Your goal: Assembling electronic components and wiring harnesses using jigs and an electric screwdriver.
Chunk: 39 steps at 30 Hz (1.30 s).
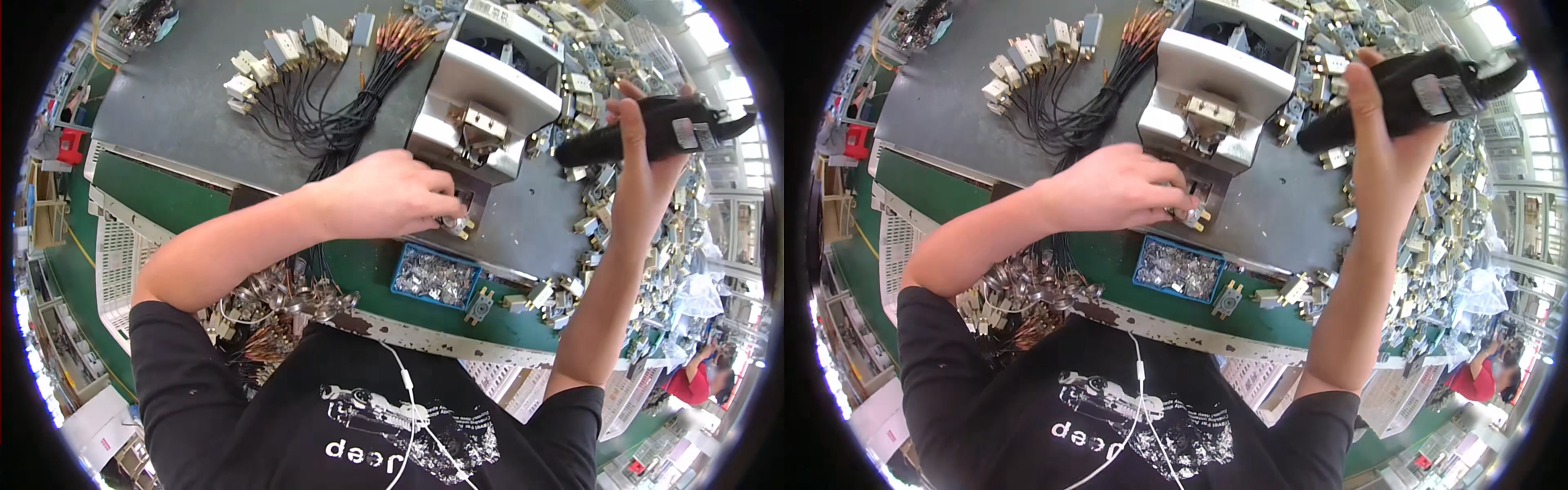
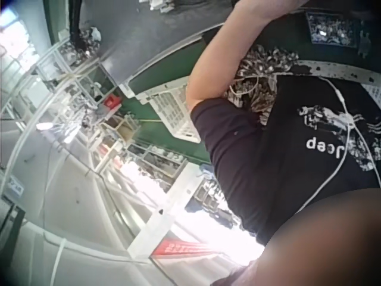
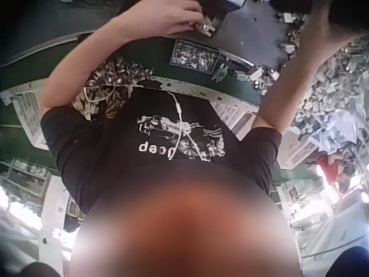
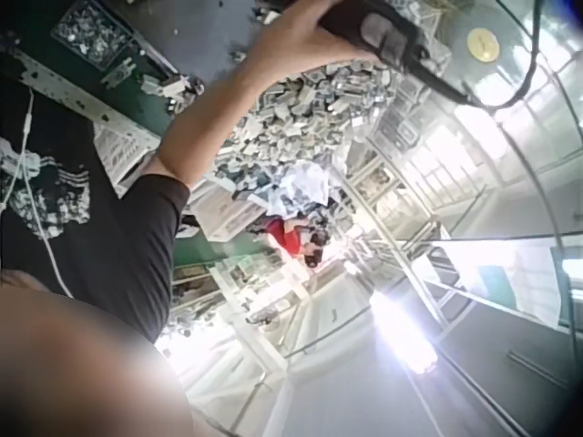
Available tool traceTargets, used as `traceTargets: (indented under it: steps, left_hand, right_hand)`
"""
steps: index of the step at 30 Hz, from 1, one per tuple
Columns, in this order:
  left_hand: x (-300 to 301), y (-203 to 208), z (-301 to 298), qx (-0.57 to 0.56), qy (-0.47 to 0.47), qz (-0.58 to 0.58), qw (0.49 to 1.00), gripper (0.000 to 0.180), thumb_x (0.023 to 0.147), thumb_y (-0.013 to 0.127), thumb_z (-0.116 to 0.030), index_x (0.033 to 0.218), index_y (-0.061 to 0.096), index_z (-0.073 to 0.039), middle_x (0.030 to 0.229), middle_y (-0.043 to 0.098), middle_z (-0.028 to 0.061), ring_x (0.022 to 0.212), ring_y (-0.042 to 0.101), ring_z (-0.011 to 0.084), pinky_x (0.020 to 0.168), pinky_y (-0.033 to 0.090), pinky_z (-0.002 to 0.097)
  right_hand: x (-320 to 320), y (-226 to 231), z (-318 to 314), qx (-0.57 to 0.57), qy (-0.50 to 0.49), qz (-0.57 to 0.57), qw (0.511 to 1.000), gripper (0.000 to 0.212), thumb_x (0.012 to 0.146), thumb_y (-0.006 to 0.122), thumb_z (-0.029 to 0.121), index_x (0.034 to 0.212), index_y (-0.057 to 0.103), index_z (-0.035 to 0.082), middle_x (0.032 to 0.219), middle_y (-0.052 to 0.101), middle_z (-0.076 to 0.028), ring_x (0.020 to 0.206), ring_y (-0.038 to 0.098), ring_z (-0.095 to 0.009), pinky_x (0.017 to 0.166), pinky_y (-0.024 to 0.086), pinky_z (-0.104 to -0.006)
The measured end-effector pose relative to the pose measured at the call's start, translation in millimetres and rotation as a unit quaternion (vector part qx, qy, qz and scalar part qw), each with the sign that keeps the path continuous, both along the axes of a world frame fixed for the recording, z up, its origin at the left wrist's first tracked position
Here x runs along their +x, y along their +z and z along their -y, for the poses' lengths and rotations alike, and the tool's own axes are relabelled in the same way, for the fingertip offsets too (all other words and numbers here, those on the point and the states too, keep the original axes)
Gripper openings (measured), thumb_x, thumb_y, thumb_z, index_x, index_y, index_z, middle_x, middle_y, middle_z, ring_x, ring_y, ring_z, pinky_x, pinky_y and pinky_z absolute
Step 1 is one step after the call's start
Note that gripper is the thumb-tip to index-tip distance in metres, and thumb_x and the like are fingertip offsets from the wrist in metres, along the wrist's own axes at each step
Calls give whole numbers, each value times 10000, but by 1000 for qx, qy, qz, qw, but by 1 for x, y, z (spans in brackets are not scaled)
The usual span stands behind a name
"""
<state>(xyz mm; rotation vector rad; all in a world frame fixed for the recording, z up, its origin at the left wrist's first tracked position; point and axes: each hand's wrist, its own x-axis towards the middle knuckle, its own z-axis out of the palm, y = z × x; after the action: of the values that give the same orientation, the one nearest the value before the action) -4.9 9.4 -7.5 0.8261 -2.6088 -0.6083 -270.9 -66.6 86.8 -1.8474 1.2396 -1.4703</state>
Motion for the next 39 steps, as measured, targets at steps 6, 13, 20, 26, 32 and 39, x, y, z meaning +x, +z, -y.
traceTargets:
  steps: [6,13,20,26,32,39]
  left_hand:
    - [5,-4,5,-108,-2,-20,994,281,827,734,-187,1097,659,-171,988,653,30,880,672,229,723,511,370]
    - [109,61,28,-261,438,-187,840,307,888,622,-51,1188,647,-107,1152,649,112,1058,617,296,953,476,407]
    - [60,34,9,-272,156,41,949,261,800,656,-84,1054,688,-129,1022,684,24,1003,641,210,902,474,336]
    - [41,-13,7,-154,114,167,967,279,795,660,-101,1070,709,-107,962,670,28,914,654,199,843,475,357]
    - [29,-21,9,-145,168,175,959,216,814,673,-126,1028,698,-113,897,643,48,862,658,201,803,480,325]
    - [40,-1,6,-91,141,45,985,145,869,645,-132,987,657,-50,937,634,108,960,651,276,867,519,393]
  right_hand:
    - [-9,-26,-19,-189,-134,-158,960,760,957,711,194,1500,253,-77,1393,539,-229,1257,555,-277,1055,455,-380]
    - [-117,-73,-68,44,-44,-589,806,606,744,540,-129,1301,600,100,1505,458,-135,1440,351,-396,1202,285,-513]
    - [-132,-80,-70,-5,-64,-633,772,405,807,675,-30,1204,662,52,1520,469,-125,1404,399,-386,1164,333,-491]
    - [-52,-63,-105,265,121,44,956,383,934,633,-37,1303,544,18,1134,644,-117,971,645,-173,835,564,-314]
    - [3,-79,-115,384,250,169,873,438,954,583,-45,1378,490,16,1172,637,-136,1013,674,-211,894,571,-343]
    - [43,-101,-88,-12,93,-309,946,337,798,797,84,1113,688,34,1100,684,-104,972,632,-324,872,504,-401]
